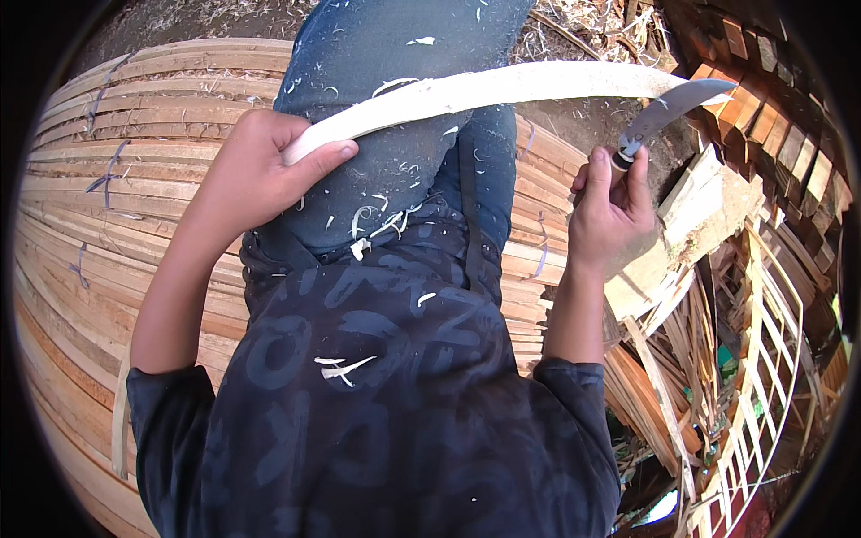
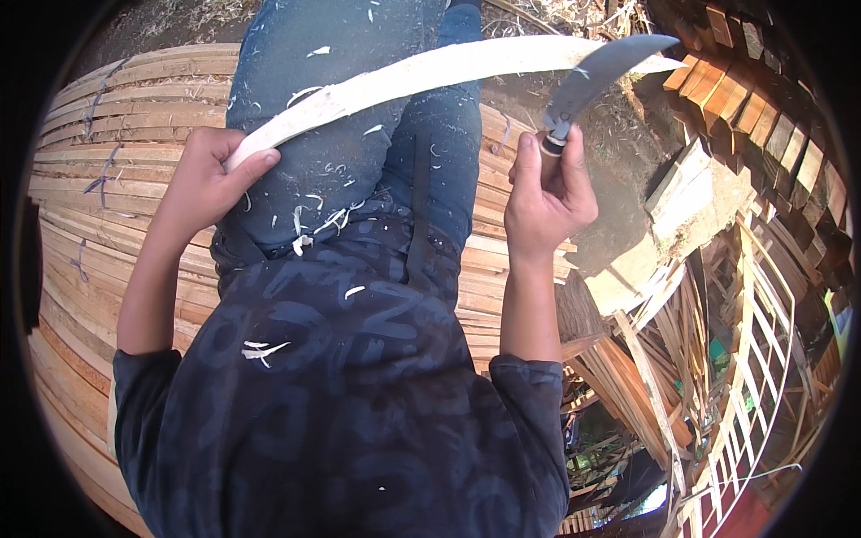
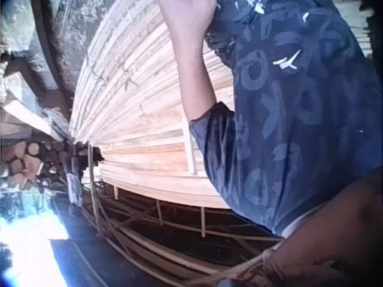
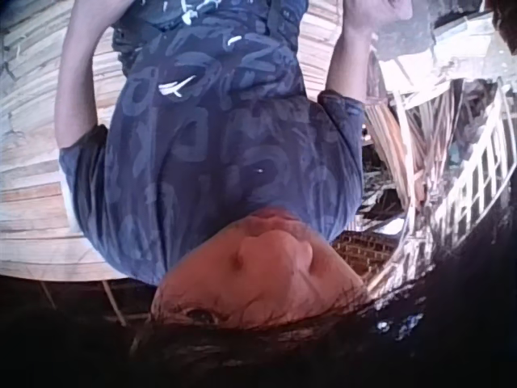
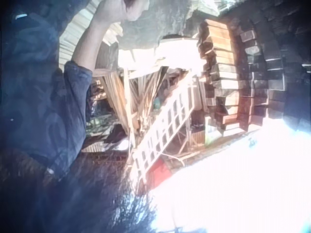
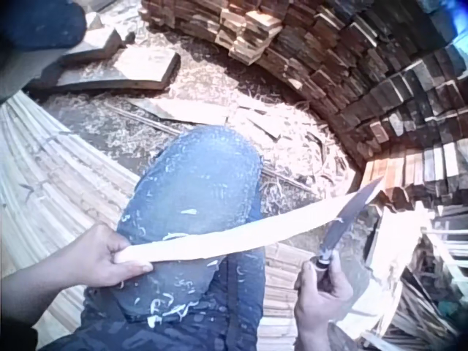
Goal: The person sits on a stack of wooden planks and uses a curved knife to shave thin strips from a long, thin piece of wood held across their lap. They repeatedly draw the knife along the wood to remove shavings.
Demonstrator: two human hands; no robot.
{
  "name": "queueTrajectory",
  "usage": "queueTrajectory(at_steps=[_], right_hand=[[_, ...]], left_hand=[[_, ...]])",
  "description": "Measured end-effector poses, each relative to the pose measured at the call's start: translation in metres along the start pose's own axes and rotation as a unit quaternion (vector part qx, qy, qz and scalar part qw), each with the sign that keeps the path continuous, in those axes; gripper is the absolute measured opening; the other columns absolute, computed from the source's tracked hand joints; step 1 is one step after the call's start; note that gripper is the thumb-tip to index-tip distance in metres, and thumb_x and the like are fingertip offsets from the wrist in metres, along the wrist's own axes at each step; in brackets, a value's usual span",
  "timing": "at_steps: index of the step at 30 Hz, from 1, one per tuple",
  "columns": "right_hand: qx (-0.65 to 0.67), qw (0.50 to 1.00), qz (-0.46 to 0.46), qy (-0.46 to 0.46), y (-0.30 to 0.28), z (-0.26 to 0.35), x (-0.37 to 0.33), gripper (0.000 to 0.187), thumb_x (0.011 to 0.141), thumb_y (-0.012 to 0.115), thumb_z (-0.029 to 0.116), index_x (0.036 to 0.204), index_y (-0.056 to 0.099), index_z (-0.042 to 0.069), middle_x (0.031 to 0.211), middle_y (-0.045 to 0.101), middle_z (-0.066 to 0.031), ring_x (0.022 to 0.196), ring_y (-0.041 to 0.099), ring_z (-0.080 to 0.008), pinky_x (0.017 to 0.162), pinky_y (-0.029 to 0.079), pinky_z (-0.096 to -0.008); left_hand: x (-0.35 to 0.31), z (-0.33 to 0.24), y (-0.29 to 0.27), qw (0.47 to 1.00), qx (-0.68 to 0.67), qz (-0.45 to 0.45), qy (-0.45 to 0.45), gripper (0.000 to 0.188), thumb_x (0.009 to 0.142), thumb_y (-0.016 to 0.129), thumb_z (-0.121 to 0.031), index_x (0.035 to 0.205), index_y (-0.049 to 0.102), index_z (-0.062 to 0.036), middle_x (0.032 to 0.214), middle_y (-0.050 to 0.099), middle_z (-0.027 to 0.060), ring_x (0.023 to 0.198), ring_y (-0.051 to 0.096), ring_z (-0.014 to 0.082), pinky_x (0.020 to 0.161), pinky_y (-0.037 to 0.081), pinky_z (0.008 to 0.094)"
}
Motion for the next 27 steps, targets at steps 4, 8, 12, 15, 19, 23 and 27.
queueTrajectory(at_steps=[4, 8, 12, 15, 19, 23, 27], right_hand=[[-0.151, 0.94, 0.183, -0.245, 0.009, -0.001, -0.013, 0.032, 0.077, 0.068, -0.007, 0.109, 0.063, -0.005, 0.077, 0.063, -0.0046, 0.062, 0.057, -0.0051, 0.052, 0.045, -0.0191], [0.01, 0.999, -0.002, -0.044, -0.005, -0.002, 0.0, 0.034, 0.085, 0.061, -0.005, 0.118, 0.054, -0.01, 0.081, 0.061, -0.0063, 0.059, 0.054, -0.0067, 0.048, 0.044, -0.0198], [0.029, 0.997, -0.039, -0.06, -0.001, 0.016, 0.004, 0.034, 0.09, 0.055, 0.0, 0.122, 0.05, -0.009, 0.08, 0.062, -0.0081, 0.057, 0.054, -0.0084, 0.048, 0.044, -0.0211], [0.078, 0.993, -0.031, -0.085, -0.008, 0.018, 0.007, 0.033, 0.091, 0.054, 0.001, 0.122, 0.05, -0.009, 0.079, 0.062, -0.0082, 0.058, 0.055, -0.0092, 0.047, 0.044, -0.0219], [-0.098, 0.984, 0.09, -0.117, -0.026, 0.012, 0.001, 0.03, 0.091, 0.053, -0.001, 0.12, 0.051, -0.007, 0.074, 0.06, -0.0051, 0.056, 0.053, -0.0087, 0.045, 0.043, -0.0218], [0.087, 0.996, 0.02, -0.024, -0.049, 0.039, 0.017, 0.028, 0.087, 0.062, 0.003, 0.112, 0.059, -0.006, 0.076, 0.061, -0.0046, 0.059, 0.052, -0.0049, 0.052, 0.041, -0.0196], [-0.049, 0.983, 0.173, -0.029, -0.035, 0.019, 0.004, 0.038, 0.084, 0.065, 0.001, 0.12, 0.056, -0.008, 0.074, 0.061, -0.0034, 0.057, 0.052, -0.0048, 0.05, 0.039, -0.0189]], left_hand=[[0.003, -0.001, -0.003, 0.999, -0.024, 0.024, -0.009, 0.045, 0.087, 0.064, -0.03, 0.056, 0.048, -0.0013, 0.049, 0.037, -0.0042, 0.05, 0.033, 0.0041, 0.043, 0.024, 0.0268], [0.012, 0.007, -0.012, 0.987, -0.085, 0.133, -0.028, 0.054, 0.091, 0.058, -0.039, 0.051, 0.049, -0.0026, 0.045, 0.035, -0.0049, 0.046, 0.033, 0.0043, 0.042, 0.026, 0.0268], [0.019, 0.004, -0.014, 0.977, -0.116, 0.177, 0.001, 0.056, 0.093, 0.053, -0.041, 0.049, 0.043, -0.0071, 0.047, 0.032, -0.0067, 0.046, 0.03, 0.0034, 0.042, 0.023, 0.0258], [0.02, 0.007, -0.014, 0.978, -0.111, 0.177, -0.004, 0.056, 0.094, 0.052, -0.041, 0.049, 0.043, -0.0075, 0.047, 0.031, -0.0068, 0.047, 0.029, 0.0032, 0.042, 0.023, 0.0257], [0.018, 0.006, -0.016, 0.982, -0.083, 0.171, -0.013, 0.057, 0.093, 0.053, -0.041, 0.049, 0.043, -0.0069, 0.047, 0.031, -0.0068, 0.046, 0.029, 0.0032, 0.042, 0.023, 0.0257], [0.018, 0.003, -0.017, 0.984, -0.073, 0.16, -0.003, 0.057, 0.093, 0.053, -0.04, 0.049, 0.042, -0.0064, 0.047, 0.03, -0.0068, 0.046, 0.028, 0.0032, 0.042, 0.022, 0.0262], [0.019, 0.006, -0.014, 0.983, -0.082, 0.166, 0.0, 0.056, 0.093, 0.051, -0.039, 0.048, 0.037, -0.0096, 0.046, 0.03, -0.0056, 0.044, 0.026, 0.0055, 0.04, 0.02, 0.0257]])
Point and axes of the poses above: each hand's wrist, its own x-axis towards the middle knuckle, its own y-axis out of the palm, z = x × y, the point moved 2 cm from there along x, towards the middle knuckle
